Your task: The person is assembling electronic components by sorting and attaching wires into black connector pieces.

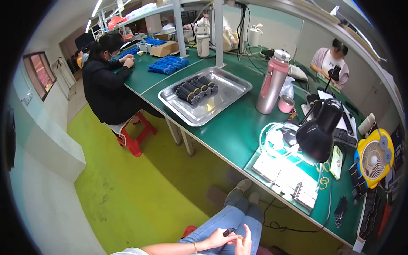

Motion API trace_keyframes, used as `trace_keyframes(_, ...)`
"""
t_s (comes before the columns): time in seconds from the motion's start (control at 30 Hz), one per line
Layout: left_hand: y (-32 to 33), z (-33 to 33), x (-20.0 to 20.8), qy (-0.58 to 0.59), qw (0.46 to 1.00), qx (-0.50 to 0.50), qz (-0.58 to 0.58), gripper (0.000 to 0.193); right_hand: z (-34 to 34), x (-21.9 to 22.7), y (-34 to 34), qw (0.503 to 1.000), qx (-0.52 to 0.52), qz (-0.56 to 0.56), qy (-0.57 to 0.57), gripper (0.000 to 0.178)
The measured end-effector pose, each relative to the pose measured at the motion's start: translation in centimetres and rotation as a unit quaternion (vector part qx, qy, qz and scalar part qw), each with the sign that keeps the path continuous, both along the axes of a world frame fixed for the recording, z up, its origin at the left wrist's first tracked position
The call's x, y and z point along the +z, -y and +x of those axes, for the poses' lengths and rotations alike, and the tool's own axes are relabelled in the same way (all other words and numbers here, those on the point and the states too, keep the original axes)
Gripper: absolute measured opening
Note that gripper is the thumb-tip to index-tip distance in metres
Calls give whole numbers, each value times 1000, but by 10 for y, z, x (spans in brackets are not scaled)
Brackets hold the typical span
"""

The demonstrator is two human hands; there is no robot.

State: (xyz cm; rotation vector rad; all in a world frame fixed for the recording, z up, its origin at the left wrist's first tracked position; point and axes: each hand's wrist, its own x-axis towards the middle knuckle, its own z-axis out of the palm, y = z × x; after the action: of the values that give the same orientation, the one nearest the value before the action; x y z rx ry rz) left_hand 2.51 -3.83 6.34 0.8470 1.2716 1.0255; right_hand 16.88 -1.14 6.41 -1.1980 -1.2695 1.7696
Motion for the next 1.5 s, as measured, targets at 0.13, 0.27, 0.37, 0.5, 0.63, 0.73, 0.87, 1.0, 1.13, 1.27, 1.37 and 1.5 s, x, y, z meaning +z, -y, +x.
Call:
trace_keyframes(0.13, -12, -14, -38, -24, 997, -41, -57, 32, -17, -25, -2, 998, -26, -13, 54, 58)
trace_keyframes(0.27, -24, -13, -65, -53, 988, -93, -112, 36, -26, -34, -10, 987, -93, -111, 76, 56)
trace_keyframes(0.37, -31, -19, -62, -74, 985, -98, -123, 37, -36, -35, -17, 983, -124, -113, 78, 55)
trace_keyframes(0.5, -31, -23, -61, -31, 988, -80, -130, 38, -35, -47, -20, 983, -113, -115, 86, 55)
trace_keyframes(0.63, -31, -22, -61, 15, 990, -45, -131, 39, -41, -40, -23, 979, -135, -118, 95, 54)
trace_keyframes(0.73, -32, -21, -61, -13, 992, -43, -117, 39, -49, -17, -20, 971, -112, -70, 200, 43)
trace_keyframes(0.87, -36, -22, -62, -26, 985, -81, -151, 38, -44, -23, -20, 973, -115, -112, 166, 49)
trace_keyframes(1.0, -37, -26, -56, 23, 983, -85, -162, 37, -49, -30, -23, 970, -165, -150, 94, 51)
trace_keyframes(1.13, -36, -25, -58, 53, 976, -79, -195, 35, -51, -24, -16, 967, -163, -117, 160, 31)
trace_keyframes(1.27, -32, -24, -61, 44, 978, -88, -182, 33, -42, -46, -17, 972, -166, -139, 88, 49)
trace_keyframes(1.37, -33, -24, -60, 58, 976, -88, -191, 33, -40, -51, -18, 970, -169, -144, 96, 49)
trace_keyframes(1.5, -35, -26, -55, 67, 972, -84, -207, 33, -38, -58, -18, 971, -166, -136, 106, 49)
